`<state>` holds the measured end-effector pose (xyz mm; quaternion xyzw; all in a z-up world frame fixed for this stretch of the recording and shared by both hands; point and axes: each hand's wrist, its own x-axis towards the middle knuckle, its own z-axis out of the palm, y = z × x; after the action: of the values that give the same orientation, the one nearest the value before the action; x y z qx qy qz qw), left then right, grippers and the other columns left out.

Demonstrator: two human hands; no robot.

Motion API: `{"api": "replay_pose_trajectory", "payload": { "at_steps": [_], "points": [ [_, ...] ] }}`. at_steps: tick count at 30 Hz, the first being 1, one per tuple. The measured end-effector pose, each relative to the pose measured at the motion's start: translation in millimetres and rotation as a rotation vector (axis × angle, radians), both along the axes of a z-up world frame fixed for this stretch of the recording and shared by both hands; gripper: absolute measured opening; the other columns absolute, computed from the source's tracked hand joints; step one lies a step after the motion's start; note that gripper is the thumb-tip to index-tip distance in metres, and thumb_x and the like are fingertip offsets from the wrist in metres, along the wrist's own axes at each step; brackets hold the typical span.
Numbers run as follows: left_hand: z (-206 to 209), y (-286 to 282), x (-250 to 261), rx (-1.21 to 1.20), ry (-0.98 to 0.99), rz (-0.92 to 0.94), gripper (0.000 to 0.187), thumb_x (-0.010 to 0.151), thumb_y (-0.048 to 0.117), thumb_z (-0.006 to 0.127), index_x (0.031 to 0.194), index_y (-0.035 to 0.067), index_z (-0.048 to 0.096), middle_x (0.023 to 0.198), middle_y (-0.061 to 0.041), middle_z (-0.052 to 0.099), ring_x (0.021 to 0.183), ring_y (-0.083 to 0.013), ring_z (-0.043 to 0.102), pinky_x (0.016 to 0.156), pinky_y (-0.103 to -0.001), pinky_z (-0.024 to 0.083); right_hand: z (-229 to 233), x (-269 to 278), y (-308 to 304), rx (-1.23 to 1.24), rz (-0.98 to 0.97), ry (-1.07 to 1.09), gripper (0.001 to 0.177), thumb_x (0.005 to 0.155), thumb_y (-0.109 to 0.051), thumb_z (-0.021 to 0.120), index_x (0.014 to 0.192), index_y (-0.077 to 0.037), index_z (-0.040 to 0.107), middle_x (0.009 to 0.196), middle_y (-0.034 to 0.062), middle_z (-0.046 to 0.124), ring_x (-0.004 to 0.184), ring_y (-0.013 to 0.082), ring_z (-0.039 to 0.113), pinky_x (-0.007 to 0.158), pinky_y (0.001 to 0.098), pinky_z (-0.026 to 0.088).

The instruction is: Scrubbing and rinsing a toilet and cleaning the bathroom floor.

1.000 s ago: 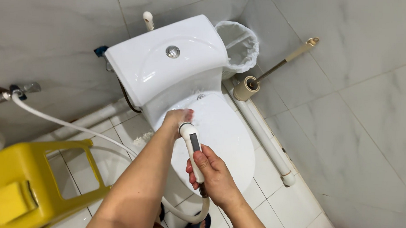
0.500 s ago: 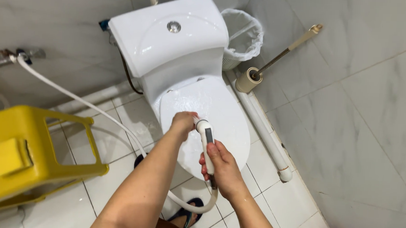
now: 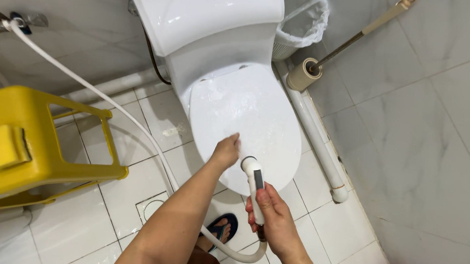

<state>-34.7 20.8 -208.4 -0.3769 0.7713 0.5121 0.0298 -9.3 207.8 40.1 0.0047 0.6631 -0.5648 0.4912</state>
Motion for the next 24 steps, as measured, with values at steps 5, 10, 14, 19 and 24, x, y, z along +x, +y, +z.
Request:
{"api": "replay_pose_trajectory", "payload": {
  "at_steps": [5, 10, 14, 19, 24],
  "points": [
    [-10.6, -10.0, -16.5, 0.143, 0.055, 0.152, 0.043, 0.103, 0.025, 0.055, 0.142, 0.009, 0.059, 0.130, -0.018, 0.068, 0.117, -0.0260, 0.065, 0.100, -0.033, 0.049, 16.5, 11.4, -0.4, 0.012, 0.065, -0.017, 0.053, 0.099, -0.047, 0.047, 0.131, -0.006, 0.057, 0.083, 0.0026, 0.061, 0.062, 0.0099, 0.054, 0.053, 0.0254, 0.047],
    [24.1, -11.8, -10.1, 0.352, -0.045, 0.181, 0.043, 0.100, 0.016, 0.049, 0.142, 0.011, 0.059, 0.132, -0.014, 0.068, 0.112, -0.0274, 0.069, 0.096, -0.036, 0.052, 12.1, 19.3, 13.3, -0.018, 0.035, -0.030, 0.053, 0.100, -0.045, 0.047, 0.132, -0.004, 0.057, 0.082, 0.0028, 0.060, 0.062, 0.0101, 0.053, 0.052, 0.0259, 0.047],
    [16.5, -4.3, 1.6, 0.402, -0.095, 0.148, 0.047, 0.095, 0.005, 0.048, 0.140, 0.010, 0.062, 0.135, -0.013, 0.067, 0.113, -0.0280, 0.068, 0.096, -0.035, 0.052, 6.7, 25.0, 12.0, 0.009, -0.013, -0.031, 0.053, 0.099, -0.044, 0.048, 0.134, -0.005, 0.056, 0.081, 0.0032, 0.061, 0.060, 0.0105, 0.053, 0.051, 0.0264, 0.047],
    [-32.3, -10.6, 18.4, 0.590, -0.013, 0.308, 0.040, 0.096, 0.007, 0.054, 0.135, 0.006, 0.063, 0.130, -0.012, 0.067, 0.111, -0.0252, 0.067, 0.090, -0.037, 0.055, -2.3, 46.1, -8.2, -0.002, 0.034, -0.016, 0.053, 0.099, -0.041, 0.051, 0.139, -0.007, 0.056, 0.080, 0.0030, 0.060, 0.060, 0.0101, 0.052, 0.050, 0.0261, 0.046],
    [0.3, -50.1, 51.3, 0.795, 0.031, 0.451, 0.025, 0.099, 0.010, 0.054, 0.116, 0.001, 0.069, 0.097, -0.013, 0.065, 0.075, -0.0259, 0.063, 0.067, -0.040, 0.056, 2.3, 77.3, -56.5, 0.091, 0.158, 0.100, 0.050, 0.099, -0.039, 0.053, 0.140, -0.011, 0.058, 0.079, 0.0014, 0.060, 0.060, 0.0095, 0.052, 0.051, 0.0251, 0.046]
  ]
}}
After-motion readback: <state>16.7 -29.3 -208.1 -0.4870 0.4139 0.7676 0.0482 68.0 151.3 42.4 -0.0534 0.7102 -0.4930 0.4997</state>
